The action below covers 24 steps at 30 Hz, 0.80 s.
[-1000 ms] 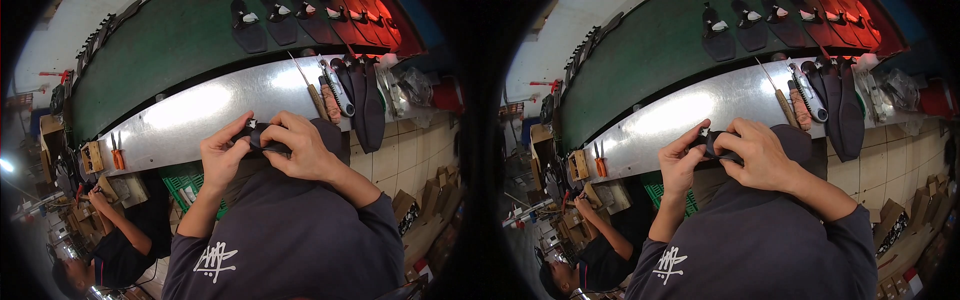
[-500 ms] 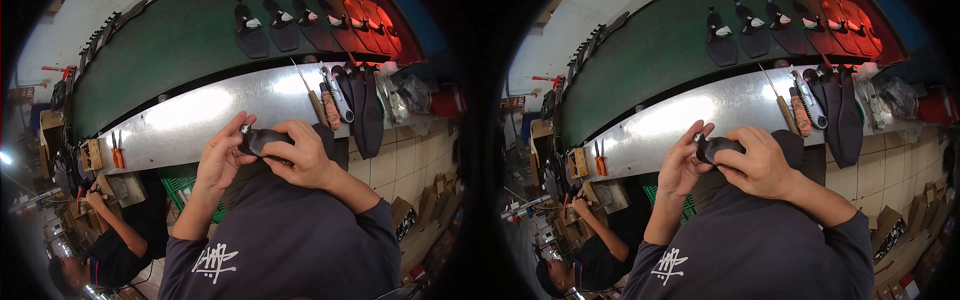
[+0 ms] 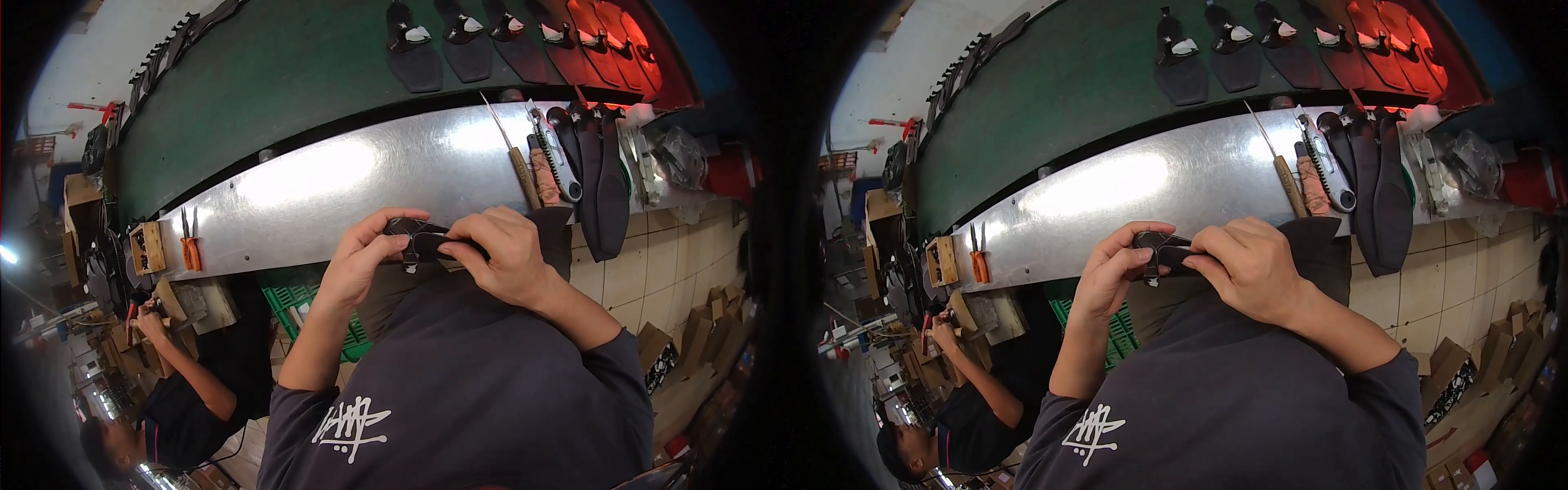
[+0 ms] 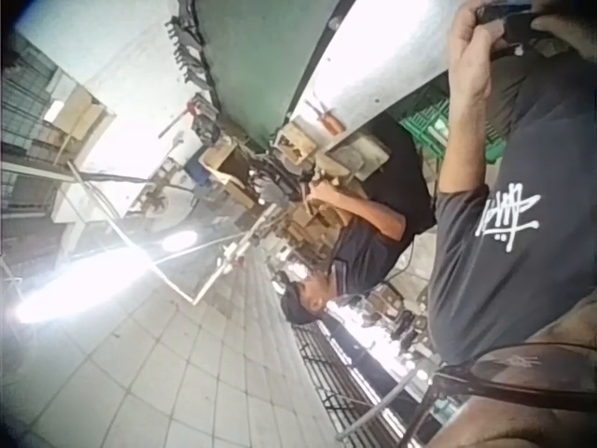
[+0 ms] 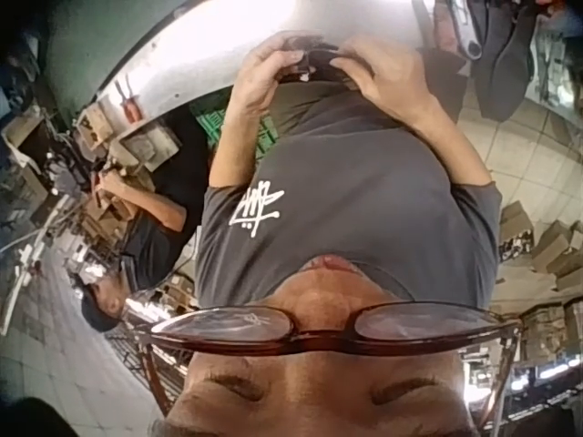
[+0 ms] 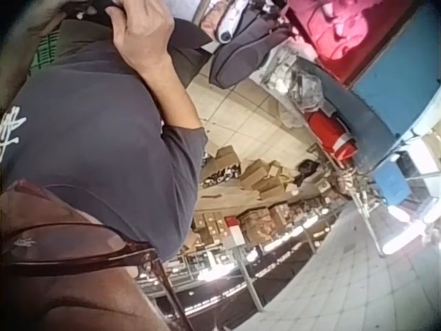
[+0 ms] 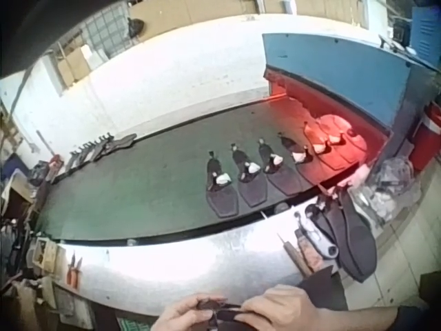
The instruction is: Manually assemble and inspect shoe sole components in a factory setting.
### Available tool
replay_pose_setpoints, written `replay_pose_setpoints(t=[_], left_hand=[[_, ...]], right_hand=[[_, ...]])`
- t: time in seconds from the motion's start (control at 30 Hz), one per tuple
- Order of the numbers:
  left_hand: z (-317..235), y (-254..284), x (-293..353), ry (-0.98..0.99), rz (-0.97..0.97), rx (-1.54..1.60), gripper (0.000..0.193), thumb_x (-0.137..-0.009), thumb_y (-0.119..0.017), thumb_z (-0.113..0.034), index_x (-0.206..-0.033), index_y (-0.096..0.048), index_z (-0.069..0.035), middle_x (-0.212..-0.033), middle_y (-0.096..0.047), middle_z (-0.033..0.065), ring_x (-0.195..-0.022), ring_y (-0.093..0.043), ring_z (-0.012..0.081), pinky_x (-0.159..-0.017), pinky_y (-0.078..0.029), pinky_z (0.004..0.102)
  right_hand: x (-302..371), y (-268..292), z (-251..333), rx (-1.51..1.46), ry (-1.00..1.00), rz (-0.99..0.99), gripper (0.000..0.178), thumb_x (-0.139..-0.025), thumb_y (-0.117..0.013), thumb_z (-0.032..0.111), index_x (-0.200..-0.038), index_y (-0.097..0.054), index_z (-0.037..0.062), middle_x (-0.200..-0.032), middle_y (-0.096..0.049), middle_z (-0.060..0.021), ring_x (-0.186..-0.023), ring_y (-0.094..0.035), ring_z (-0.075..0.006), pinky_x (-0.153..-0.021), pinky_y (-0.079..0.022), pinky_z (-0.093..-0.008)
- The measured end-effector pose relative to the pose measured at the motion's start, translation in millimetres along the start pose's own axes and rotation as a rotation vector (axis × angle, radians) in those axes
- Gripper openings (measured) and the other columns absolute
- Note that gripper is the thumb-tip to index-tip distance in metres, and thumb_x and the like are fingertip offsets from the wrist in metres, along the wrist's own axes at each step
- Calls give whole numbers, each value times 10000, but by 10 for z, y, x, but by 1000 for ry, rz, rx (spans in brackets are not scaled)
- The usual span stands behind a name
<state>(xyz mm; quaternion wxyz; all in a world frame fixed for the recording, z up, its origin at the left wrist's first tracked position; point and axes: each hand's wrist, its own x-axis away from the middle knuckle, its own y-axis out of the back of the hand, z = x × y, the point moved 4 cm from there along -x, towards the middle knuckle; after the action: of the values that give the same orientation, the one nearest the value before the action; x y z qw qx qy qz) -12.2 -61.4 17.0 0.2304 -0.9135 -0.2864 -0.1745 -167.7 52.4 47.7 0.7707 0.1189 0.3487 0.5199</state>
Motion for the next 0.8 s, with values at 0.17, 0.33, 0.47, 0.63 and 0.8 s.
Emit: replay_pose_setpoints(t=[0.17, 0.33, 0.47, 0.63, 0.8], left_hand=[[-44, -120, -35, -25, 35, -1, 320, -894, -519, -20, -1203, -598, -12, -1039, -654, 38, -872, -613, 77, -777, -489, 225], [91, -74, -66, 22, 28, -60, 256, -915, -538, -32, -1153, -626, 3, -1013, -674, 48, -885, -624, 79, -758, -499, 217], [159, -75, -67, 10, -33, -98, 204, -921, -604, -87, -1089, -654, 18, -915, -691, 42, -816, -637, 74, -693, -524, 214], [193, -84, -65, 29, -104, -72, 182, -904, -658, -122, -1029, -664, 10, -862, -684, 29, -727, -616, 56, -583, -521, 201], [215, -90, -76, 51, -155, -68, 153, -902, -665, -132, -978, -669, 0, -831, -682, 19, -704, -603, 46, -573, -500, 192]], right_hand=[[15, -48, -17, 8, 35, -7, 174, -756, -746, 136, -779, -583, 83, -641, -569, -52, -589, -570, -238, -559, -416, -353], [33, -59, -41, 31, -5, 15, 176, -757, -744, 133, -789, -580, 82, -646, -572, -52, -598, -578, -244, -572, -424, -358], [45, -65, -47, 2, -43, 30, 182, -764, -739, 130, -831, -579, 75, -659, -581, -63, -614, -587, -260, -588, -437, -368], [79, -106, -82, -66, -98, 39, 177, -782, -725, 121, -892, -600, 60, -670, -588, -84, -631, -594, -284, -607, -453, -379], [102, -132, -107, -34, -40, 69, 176, -792, -717, 122, -924, -625, 50, -678, -593, -103, -643, -600, -294, -620, -461, -390]])
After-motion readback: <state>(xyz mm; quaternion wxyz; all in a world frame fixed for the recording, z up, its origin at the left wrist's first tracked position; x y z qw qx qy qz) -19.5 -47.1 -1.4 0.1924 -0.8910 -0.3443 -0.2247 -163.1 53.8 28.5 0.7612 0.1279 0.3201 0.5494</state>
